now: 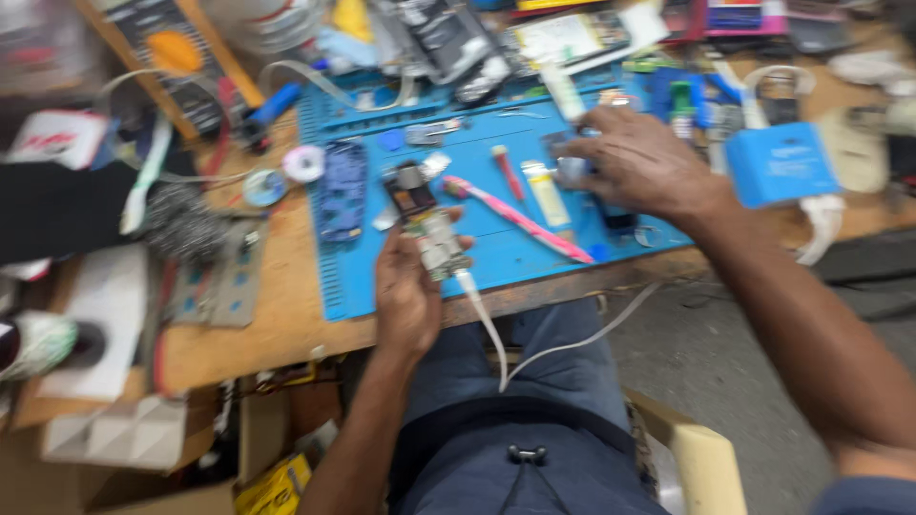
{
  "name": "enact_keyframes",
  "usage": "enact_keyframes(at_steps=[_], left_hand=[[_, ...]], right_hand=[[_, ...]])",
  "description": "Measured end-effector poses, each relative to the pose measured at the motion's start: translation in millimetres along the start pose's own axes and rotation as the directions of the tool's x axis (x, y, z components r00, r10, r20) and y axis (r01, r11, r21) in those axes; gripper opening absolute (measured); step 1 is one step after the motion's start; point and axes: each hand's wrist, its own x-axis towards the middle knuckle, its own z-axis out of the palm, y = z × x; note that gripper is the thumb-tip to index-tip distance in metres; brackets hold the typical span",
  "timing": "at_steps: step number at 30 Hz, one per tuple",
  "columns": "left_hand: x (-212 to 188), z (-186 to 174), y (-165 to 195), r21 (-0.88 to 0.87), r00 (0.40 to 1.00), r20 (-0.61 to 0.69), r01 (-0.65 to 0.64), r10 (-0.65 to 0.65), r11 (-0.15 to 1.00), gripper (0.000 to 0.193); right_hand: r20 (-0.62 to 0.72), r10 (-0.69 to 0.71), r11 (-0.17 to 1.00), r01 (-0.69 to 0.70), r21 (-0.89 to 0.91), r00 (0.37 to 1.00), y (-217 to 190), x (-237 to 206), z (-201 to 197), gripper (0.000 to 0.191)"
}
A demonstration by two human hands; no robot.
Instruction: The person holds a disassembled phone motherboard with its screen attached, connects a USB charging cable, and presses the power area while the screen lights up. They then probe the board's components with multimeter test leads, reposition the board, and handle a small battery pack while continuing to test the assembly on the workbench.
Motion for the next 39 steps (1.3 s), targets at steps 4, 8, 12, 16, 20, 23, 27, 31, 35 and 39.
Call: enact_keyframes(at_steps=[4,8,12,16,20,23,27,31,35,39], left_hand=[[-1,-2,2,-0.023,0.999,0.024,0.043,-0.042,0.999,0.050],[-1,-4,5,-0.051,0.996,0.087,0.041,-0.037,0.998,0.050],[-1,-5,5,-0.073,0.994,0.100,0.046,-0.039,0.996,0.051],[1,-6,4,-0.099,0.991,0.080,0.112,-0.104,0.989,0.050],[5,-9,2,-0.134,0.982,0.105,0.168,-0.155,0.977,0.047],[4,-12,-2,-0.139,0.980,0.090,0.189,-0.178,0.972,0.046],[3,-17,-6,-0.157,0.976,0.121,0.201,-0.183,0.967,0.045],[3,-19,-6,-0.150,0.965,0.122,0.248,-0.231,0.957,0.045],[5,-18,-3,-0.207,0.960,0.135,0.268,-0.244,0.941,0.044],[6,-17,-1,-0.236,0.958,0.119,0.283,-0.262,0.930,0.044]], right_hand=[[0.151,0.024,0.998,-0.015,-0.061,0.988,9,24,3,0.051],[0.241,-0.009,1.000,0.009,-0.003,0.971,13,46,-8,0.033],[0.058,0.104,0.873,-0.119,0.472,0.993,-1,43,-23,0.017],[-0.038,0.222,0.504,-0.081,0.860,0.974,-34,23,-34,0.021],[-0.089,0.129,0.703,-0.028,0.710,0.988,-66,14,-41,0.037],[-0.052,0.198,0.420,-0.037,0.907,0.979,-84,20,-39,0.032],[0.036,0.208,0.282,-0.095,0.955,0.978,-101,34,-27,0.025],[0.063,0.130,0.289,-0.099,0.952,0.989,-111,43,-16,0.025],[0.060,0.093,0.334,-0.088,0.939,0.994,-117,48,-14,0.025],[-0.014,0.038,0.396,-0.002,0.918,0.999,-120,50,-15,0.023]])
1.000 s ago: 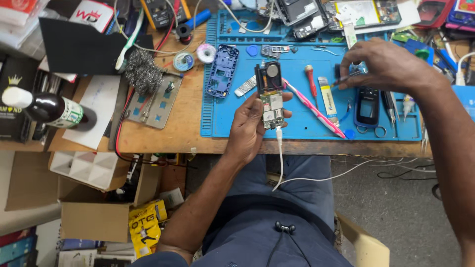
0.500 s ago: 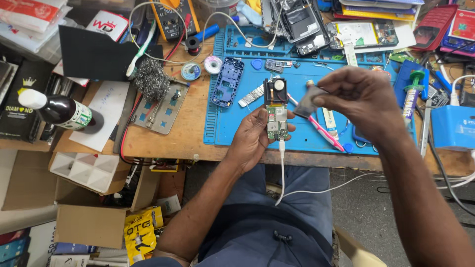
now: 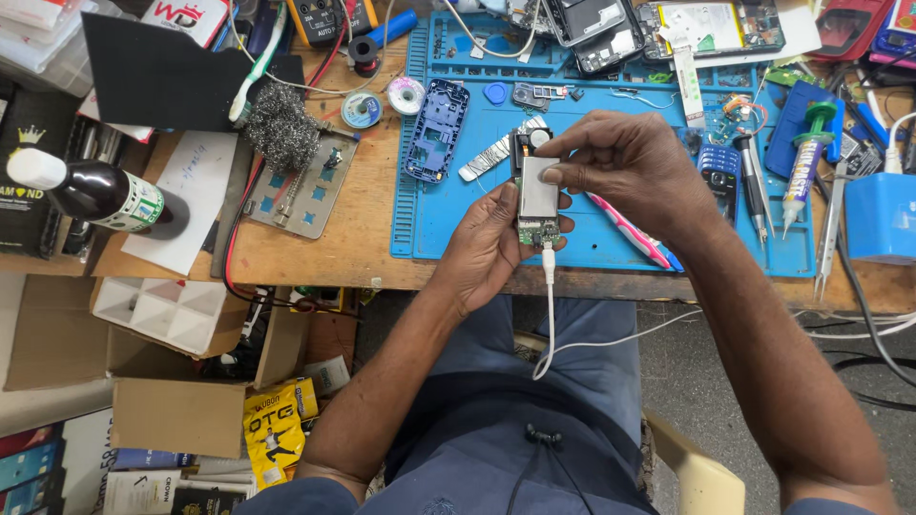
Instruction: The person holds a disassembled phone motherboard with its screen attached, connects a USB charging cable, and presses the power area while the screen lights up. They then probe the board's components with multimeter test leads, reposition the board, and handle a small battery pack while continuing to test the assembly on the workbench.
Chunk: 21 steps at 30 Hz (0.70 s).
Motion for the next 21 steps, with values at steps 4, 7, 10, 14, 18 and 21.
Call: enact_keyframes(at_steps=[4,7,10,14,18,21], left_hand=[[-1,-1,1,-0.008,1.000,-0.004,0.008,-0.008,1.000,0.044],[-2,-1,1,-0.017,1.000,-0.007,0.001,-0.001,1.000,0.045],[-2,-1,1,-0.033,1.000,-0.013,-0.003,0.002,0.999,0.045],[-2,-1,1,-0.038,1.000,-0.013,0.005,-0.005,0.999,0.045],[-2,-3,1,-0.030,1.000,-0.020,0.013,-0.013,0.999,0.044],[-3,-4,0,-0.043,1.000,-0.004,0.003,-0.003,0.999,0.044]], right_hand=[[-0.009,0.027,0.998,-0.027,-0.061,1.000,0,0,3,0.024],[-0.006,-0.020,0.986,0.019,-0.167,1.000,0,-1,5,0.027],[-0.007,0.039,0.972,-0.040,-0.232,0.999,-3,-2,5,0.031],[0.010,0.002,0.983,0.000,-0.185,1.000,-7,-4,6,0.037],[-0.024,-0.015,0.959,0.008,-0.285,1.000,-9,-8,8,0.038],[-0.033,-0.028,0.949,0.017,-0.314,0.999,-9,-10,10,0.037]])
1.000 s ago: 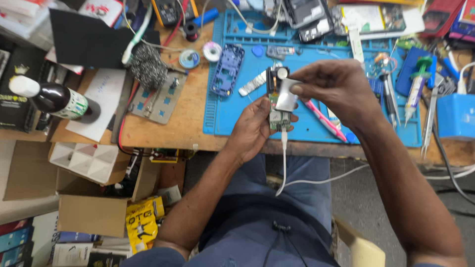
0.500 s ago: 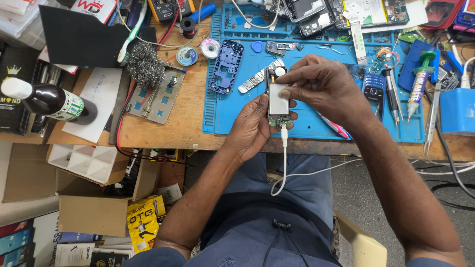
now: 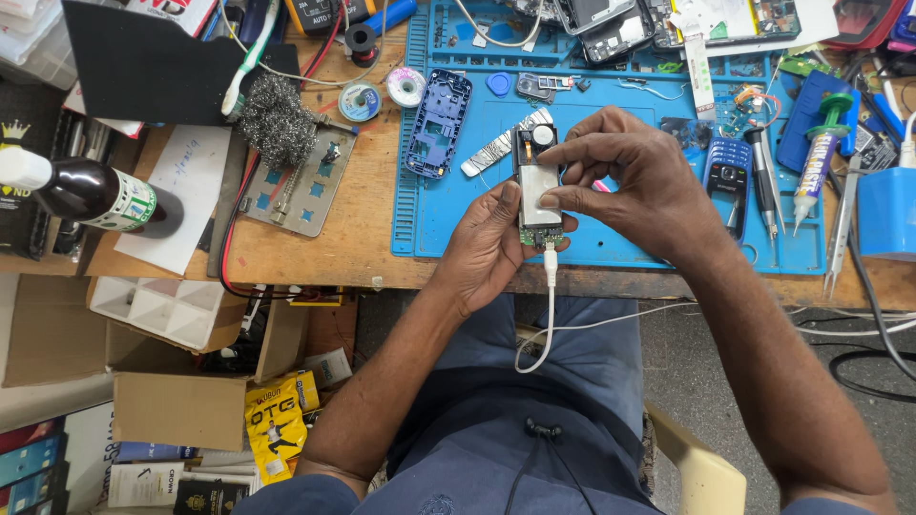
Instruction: The person holds a disassembled phone motherboard with its screen attached, connects a USB charging cable, and presses the power area while the screen lights up. They then probe the board's components with multimeter test leads, reposition the board, and handle a small battery pack while continuing to test the assembly on the workbench.
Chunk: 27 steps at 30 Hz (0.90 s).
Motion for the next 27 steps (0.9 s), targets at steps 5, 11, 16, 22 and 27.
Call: enact_keyframes(at_steps=[5,11,16,22,27], left_hand=[[-1,0,0,-0.007,1.000,0.010,-0.001,0.001,1.000,0.045],[-3,0,0,-0.003,0.999,0.044,-0.011,0.011,1.000,0.048],[-4,0,0,-0.005,0.996,0.086,-0.012,0.013,1.000,0.050],[0,11,8,0.215,0.995,0.097,-0.018,-0.003,0.976,0.049],[6,29,18,0.542,0.998,0.067,-0.028,-0.010,0.840,0.053]], right_hand=[[-0.015,-0.050,0.999,0.050,-0.020,0.999,2,-2,1,0.036],[-0.040,-0.148,0.984,0.143,-0.103,0.988,1,-8,0,0.036],[-0.064,-0.185,0.977,0.176,-0.123,0.981,1,-18,1,0.039],[-0.122,-0.202,0.968,0.180,-0.174,0.972,3,-38,0,0.041],[-0.160,-0.206,0.967,0.176,-0.185,0.965,-8,-58,-6,0.048]])
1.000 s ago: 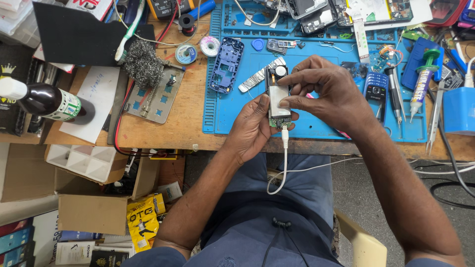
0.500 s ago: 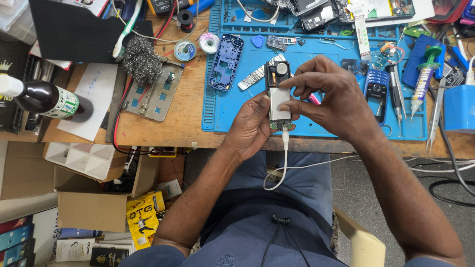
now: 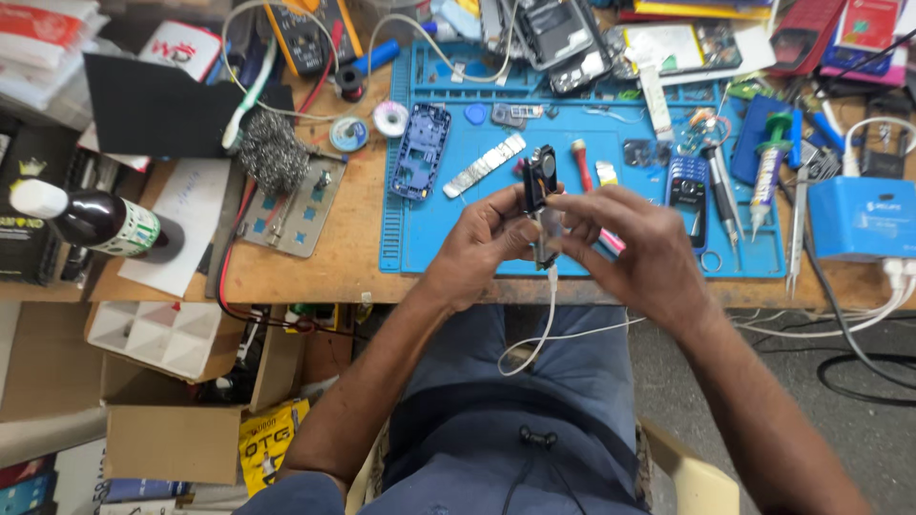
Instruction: The person holds a disassembled phone motherboard with its screen attached, connects a USB charging cable, and presses the power area while the screen lights up. They then probe the board's components with multimeter test leads, reposition the board, and handle a small battery pack while continuing to test the assembly on the workbench.
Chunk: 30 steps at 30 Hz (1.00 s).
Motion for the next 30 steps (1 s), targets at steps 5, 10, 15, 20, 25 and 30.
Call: enact_keyframes(at_steps=[5,10,15,20,25,30], left_hand=[[11,30,12,0.234,0.977,-0.087,-0.171,0.196,0.957,0.047],[19,64,21,0.524,0.907,-0.254,-0.162,0.335,0.836,0.047],[16,71,26,0.574,0.918,-0.161,-0.211,0.362,0.791,0.046],[20,65,8,0.515,0.951,-0.138,-0.170,0.277,0.840,0.044],[27,63,-16,0.533,0.959,-0.112,-0.162,0.260,0.830,0.037],[28,63,-33,0.676,0.965,-0.204,0.015,0.168,0.736,0.037]], right_hand=[[-0.202,-0.063,0.992,0.039,-0.122,0.977,-23,-12,14,0.060],[-0.453,0.063,0.976,-0.149,-0.156,0.889,-12,-15,34,0.044],[-0.354,0.408,0.798,-0.140,0.587,0.841,18,-23,26,0.033],[-0.263,0.469,0.683,-0.157,0.713,0.843,30,-40,24,0.033],[-0.269,0.509,0.722,-0.235,0.651,0.817,42,-57,29,0.027],[-0.238,0.533,0.742,-0.312,0.594,0.812,53,-77,28,0.021]])
